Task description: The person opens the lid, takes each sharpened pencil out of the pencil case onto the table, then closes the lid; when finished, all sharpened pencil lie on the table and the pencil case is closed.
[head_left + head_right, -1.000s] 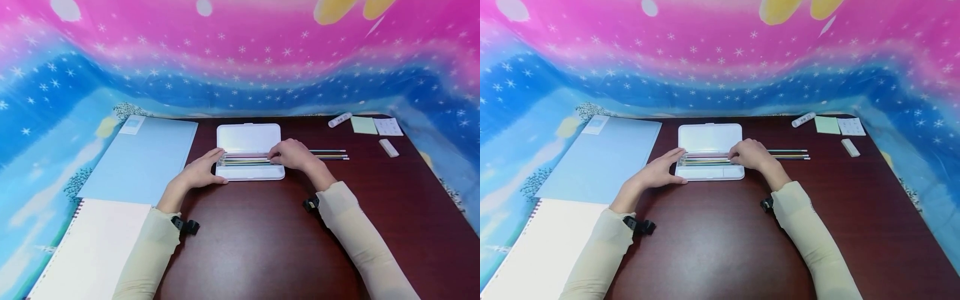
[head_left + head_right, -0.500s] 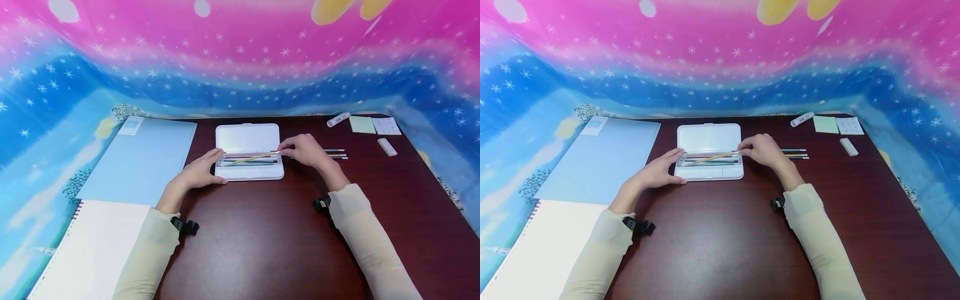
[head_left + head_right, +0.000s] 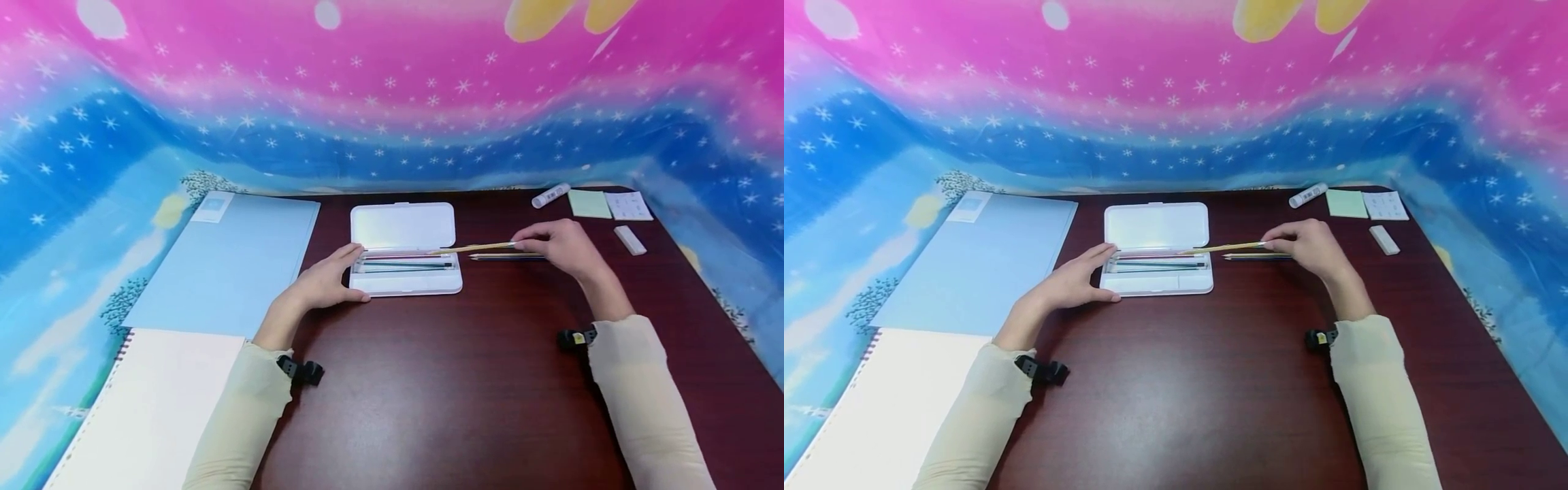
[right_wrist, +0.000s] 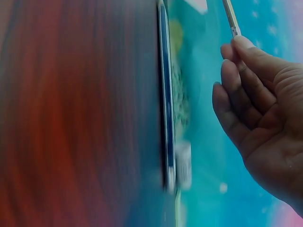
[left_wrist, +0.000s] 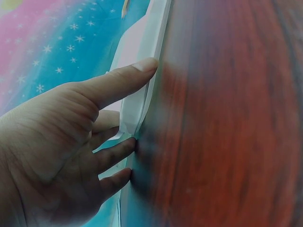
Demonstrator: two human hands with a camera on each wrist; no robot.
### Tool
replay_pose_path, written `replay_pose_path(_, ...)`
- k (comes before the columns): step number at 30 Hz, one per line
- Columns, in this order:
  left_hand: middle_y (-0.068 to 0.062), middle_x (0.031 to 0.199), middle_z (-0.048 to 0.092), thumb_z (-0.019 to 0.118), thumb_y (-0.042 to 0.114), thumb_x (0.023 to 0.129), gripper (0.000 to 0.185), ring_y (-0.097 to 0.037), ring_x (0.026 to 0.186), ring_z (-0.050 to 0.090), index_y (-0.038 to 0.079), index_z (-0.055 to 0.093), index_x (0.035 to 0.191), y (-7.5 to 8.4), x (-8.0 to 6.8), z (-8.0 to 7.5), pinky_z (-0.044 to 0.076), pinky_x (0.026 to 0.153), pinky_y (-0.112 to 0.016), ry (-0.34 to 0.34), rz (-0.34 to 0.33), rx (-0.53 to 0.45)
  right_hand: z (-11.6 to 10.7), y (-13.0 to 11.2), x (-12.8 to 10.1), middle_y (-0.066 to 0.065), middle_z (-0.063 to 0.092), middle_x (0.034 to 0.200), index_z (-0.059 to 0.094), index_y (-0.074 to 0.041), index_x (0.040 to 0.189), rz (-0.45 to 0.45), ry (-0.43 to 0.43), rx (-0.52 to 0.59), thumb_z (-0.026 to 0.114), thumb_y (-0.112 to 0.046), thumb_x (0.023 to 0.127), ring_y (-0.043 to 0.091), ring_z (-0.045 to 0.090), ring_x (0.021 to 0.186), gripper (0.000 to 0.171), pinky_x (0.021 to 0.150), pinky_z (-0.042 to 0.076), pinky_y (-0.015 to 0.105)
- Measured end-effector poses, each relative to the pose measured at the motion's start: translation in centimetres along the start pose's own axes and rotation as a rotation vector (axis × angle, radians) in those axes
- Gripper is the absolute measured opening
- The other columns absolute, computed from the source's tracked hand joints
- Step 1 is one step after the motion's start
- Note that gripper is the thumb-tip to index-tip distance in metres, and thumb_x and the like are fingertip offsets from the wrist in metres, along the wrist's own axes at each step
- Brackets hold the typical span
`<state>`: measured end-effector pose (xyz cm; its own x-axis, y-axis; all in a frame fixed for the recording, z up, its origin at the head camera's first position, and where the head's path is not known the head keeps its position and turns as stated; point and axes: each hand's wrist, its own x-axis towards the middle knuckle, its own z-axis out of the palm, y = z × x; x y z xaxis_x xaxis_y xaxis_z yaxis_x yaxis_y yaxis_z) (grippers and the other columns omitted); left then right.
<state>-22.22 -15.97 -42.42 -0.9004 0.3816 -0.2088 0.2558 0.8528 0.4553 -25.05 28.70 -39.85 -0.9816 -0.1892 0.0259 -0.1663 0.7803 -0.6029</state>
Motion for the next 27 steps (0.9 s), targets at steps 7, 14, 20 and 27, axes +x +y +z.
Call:
replay_pose_path(7,-0.005,0.171,0.020,0.079,0.049,0.084,0.103,-0.029,0.155,0.027,0.017,0.023,0.163,0.0,0.0,0.0,0.030,0.122,-0.053,-0.001,0.003,-0.006,-2.7,4.0,-2.1,0.011,0.073,0.118,0.078,-0.018,0.116,0.105,0.015,-0.011,0.064,-0.055,0.094,0.013,0.058,0.097,0.045,0.079,0.048,0.031)
replay_pose_path(14,-0.005,0.170,0.020,0.079,0.050,0.083,0.103,-0.029,0.155,0.027,0.017,0.023,0.163,-0.2,0.0,0.0,0.030,0.122,-0.053,0.008,0.004,-0.006,-4.1,7.3,-3.5,0.010,0.076,0.108,0.078,-0.015,0.115,0.180,-0.004,-0.037,0.065,-0.054,0.094,0.014,0.062,0.091,0.046,0.074,0.049,0.021)
replay_pose_path(20,-0.005,0.170,0.021,0.080,0.049,0.083,0.103,-0.029,0.155,0.028,0.017,0.023,0.163,0.0,-0.1,0.1,0.031,0.122,-0.053,0.013,0.001,-0.021,-4.3,7.6,-3.2,0.006,0.076,0.095,0.079,-0.013,0.111,0.160,-0.065,-0.112,0.068,-0.041,0.097,0.020,0.059,0.084,0.033,0.069,0.046,0.028)
replay_pose_path(27,-0.004,0.170,0.021,0.080,0.049,0.083,0.103,-0.028,0.155,0.028,0.017,0.023,0.163,0.1,-0.1,0.2,0.031,0.122,-0.052,0.013,0.003,-0.008,-3.6,6.8,-2.0,0.009,0.076,0.096,0.078,-0.012,0.103,0.074,-0.093,-0.190,0.070,-0.027,0.097,0.024,0.055,0.085,0.018,0.073,0.043,0.035)
